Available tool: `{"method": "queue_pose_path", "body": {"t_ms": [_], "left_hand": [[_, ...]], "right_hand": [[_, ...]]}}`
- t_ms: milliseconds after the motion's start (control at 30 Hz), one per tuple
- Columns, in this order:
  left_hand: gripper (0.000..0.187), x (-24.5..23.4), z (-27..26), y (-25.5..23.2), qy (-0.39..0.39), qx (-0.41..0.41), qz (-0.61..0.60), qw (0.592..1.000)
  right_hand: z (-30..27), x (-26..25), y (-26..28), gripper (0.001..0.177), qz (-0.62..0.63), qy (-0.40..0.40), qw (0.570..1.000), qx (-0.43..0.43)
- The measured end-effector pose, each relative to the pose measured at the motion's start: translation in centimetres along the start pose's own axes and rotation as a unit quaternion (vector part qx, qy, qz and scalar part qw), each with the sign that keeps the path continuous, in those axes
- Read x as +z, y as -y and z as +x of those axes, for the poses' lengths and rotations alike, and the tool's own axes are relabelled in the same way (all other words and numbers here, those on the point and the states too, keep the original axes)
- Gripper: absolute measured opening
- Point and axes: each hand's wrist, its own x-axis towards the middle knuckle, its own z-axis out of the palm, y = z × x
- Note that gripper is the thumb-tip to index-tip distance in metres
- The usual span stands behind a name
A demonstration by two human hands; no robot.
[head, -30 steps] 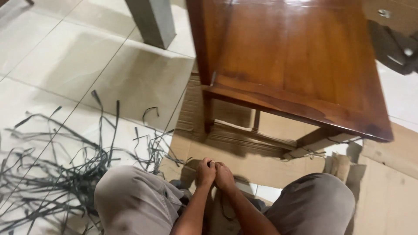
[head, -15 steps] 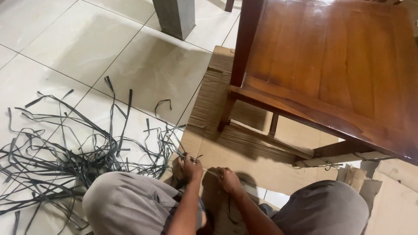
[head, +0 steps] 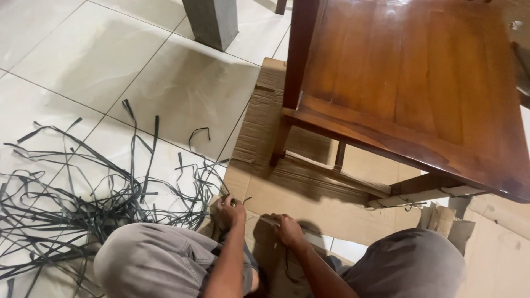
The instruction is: Wrapping a wooden chair leg with cardboard and securing it with plastic straps
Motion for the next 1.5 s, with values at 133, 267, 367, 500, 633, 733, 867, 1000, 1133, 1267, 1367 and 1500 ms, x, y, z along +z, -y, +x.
{"method": "queue_pose_path", "body": {"t_ms": [133, 267, 367, 500, 633, 733, 867, 1000, 1133, 1267, 1367, 1500], "left_hand": [[0.044, 0.5, 0.3, 0.5, 0.084, 0.024, 0.044, 0.995], [0.045, 1.3, 1.3, 0.9, 0.055, 0.034, -0.023, 0.998], [0.035, 0.6, 0.5, 0.1, -0.059, 0.089, -0.056, 0.993], [0.024, -4.2, -2.5, -5.0, -0.049, -0.01, -0.113, 0.992], [0.033, -5.0, -4.1, -8.1, 0.006, -0.082, -0.351, 0.933], [0.048, -5.7, -6.3, -10.9, 0.126, -0.126, -0.502, 0.846], [0.028, -4.1, -8.9, -12.3, 0.248, -0.111, -0.521, 0.809], [0.024, -1.7, -10.6, -11.7, 0.305, -0.111, -0.48, 0.815], [0.019, -1.1, -13.0, -11.8, 0.364, -0.099, -0.402, 0.834], [0.027, 0.1, -14.8, -11.1, 0.403, -0.086, -0.344, 0.844], [0.025, 0.4, -17.4, -12.0, 0.431, -0.043, -0.292, 0.853], [0.023, 3.5, -20.0, -10.9, 0.46, 0.001, -0.222, 0.86]], "right_hand": [[-0.3, 0.0, -0.5, 0.047, 0.002, -0.023, 0.999, -0.031], [-0.9, -0.8, -0.1, 0.051, 0.021, -0.033, 0.999, -0.032], [-0.9, -0.7, -0.3, 0.053, 0.013, -0.033, 0.999, -0.02], [-0.7, 0.0, -1.2, 0.041, 0.009, -0.069, 0.996, -0.054], [-0.3, -1.4, -0.4, 0.032, 0.076, -0.077, 0.994, -0.017], [0.6, -2.7, -0.5, 0.033, 0.173, -0.083, 0.979, 0.064], [-0.7, -6.5, 1.6, 0.037, 0.374, -0.163, 0.906, 0.116], [-2.8, -10.2, 4.1, 0.039, 0.544, -0.185, 0.814, 0.092], [-2.7, -9.8, 2.0, 0.036, 0.566, -0.212, 0.792, 0.09], [-2.2, -9.3, -1.5, 0.03, 0.587, -0.278, 0.752, 0.111], [-2.7, -11.2, -3.4, 0.019, 0.615, -0.346, 0.699, 0.117], [-3.4, -12.5, -6.7, 0.023, 0.649, -0.396, 0.637, 0.131]]}}
